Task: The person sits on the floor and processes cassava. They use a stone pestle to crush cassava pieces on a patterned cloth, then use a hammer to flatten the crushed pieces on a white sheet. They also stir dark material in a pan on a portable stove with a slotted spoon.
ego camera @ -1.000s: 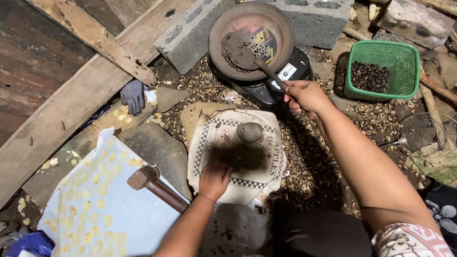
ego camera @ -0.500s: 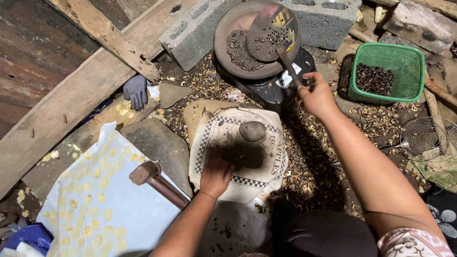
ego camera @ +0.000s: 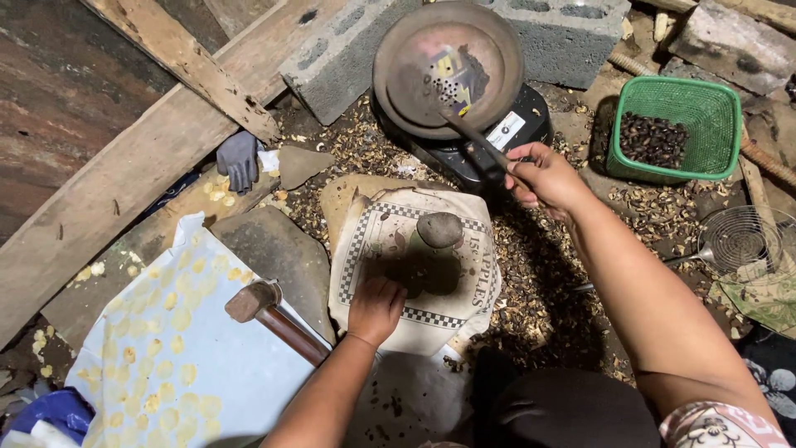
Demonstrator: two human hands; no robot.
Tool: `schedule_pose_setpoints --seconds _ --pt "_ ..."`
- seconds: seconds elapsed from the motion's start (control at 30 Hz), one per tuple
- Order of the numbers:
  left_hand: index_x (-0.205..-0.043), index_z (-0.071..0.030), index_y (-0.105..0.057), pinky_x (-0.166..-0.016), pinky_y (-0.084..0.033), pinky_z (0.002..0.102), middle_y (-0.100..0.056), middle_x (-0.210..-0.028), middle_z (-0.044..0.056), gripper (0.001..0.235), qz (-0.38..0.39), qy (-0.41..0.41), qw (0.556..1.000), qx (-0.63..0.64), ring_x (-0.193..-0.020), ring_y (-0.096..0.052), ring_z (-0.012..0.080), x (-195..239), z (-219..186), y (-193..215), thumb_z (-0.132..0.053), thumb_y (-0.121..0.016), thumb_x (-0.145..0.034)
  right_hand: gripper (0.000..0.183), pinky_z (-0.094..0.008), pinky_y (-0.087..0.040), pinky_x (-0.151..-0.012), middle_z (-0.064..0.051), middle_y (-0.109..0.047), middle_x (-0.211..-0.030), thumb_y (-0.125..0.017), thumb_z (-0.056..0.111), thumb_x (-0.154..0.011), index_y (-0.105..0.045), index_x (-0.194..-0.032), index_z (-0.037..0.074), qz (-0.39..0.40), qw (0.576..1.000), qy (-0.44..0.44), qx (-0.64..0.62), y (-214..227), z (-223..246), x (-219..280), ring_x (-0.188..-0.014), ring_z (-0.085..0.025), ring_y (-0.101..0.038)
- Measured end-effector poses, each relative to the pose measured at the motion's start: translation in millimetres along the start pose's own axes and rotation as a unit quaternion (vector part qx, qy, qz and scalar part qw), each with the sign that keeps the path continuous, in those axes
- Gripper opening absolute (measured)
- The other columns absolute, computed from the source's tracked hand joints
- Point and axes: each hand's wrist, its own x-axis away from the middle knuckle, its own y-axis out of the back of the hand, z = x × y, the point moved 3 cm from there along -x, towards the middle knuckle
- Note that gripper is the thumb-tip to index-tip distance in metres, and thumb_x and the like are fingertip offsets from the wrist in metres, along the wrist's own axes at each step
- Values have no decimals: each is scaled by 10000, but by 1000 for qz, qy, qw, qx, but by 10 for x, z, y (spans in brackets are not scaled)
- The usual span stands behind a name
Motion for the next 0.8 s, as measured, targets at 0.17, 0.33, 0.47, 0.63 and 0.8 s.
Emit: schedule_pose_setpoints --seconds 0.17,0.33,0.47,0.63,0.8 --pt "-694 -160 -584 -664 -516 381 -551 -664 63 355 -4 -2 1000 7 -689 -637 268 -47 -6 46 -388 -607 -965 275 -228 -328 -290 -171 -573 -723 -542 42 -1003 -439 -1257 23 -2 999 30 18 4 2 -87 -364 -78 -395" --pt "-700 -152 -589 -659 -520 394 -562 -672 74 351 -3 3 1000 4 -700 -643 279 -5 9 27 -386 -618 -960 273 -256 -341 -292 -178 -573 -705 -549 39 -1004 -449 -1258 32 -22 998 39 36 58 -85 -174 -361 -105 -403" --pt "-706 -164 -588 -674 -521 378 -554 -676 63 329 -9 1 1000 0 -700 -638 267 20 23 -3 -383 -617 -949 282 -261 -344 -292 -178 -569 -705 -555 26 -986 -452 -1248 7 -4 998 28 59 40 -28 -88 -366 -112 -405" --pt "-723 -146 -590 -675 -520 384 -555 -686 77 303 -7 -3 1000 -2 -712 -638 282 18 24 2 -348 -613 -947 275 -263 -339 -302 -175 -571 -693 -534 26 -990 -453 -1253 21 -21 996 36 83 16 -16 -94 -370 -117 -398" --pt "-724 -144 -593 -688 -520 391 -562 -696 81 325 4 3 1000 -1 -726 -639 290 72 82 -68 -378 -604 -948 278 -264 -347 -306 -170 -568 -700 -529 23 -990 -446 -1255 15 -15 997 28 76 -15 -28 -75 -379 -118 -408"
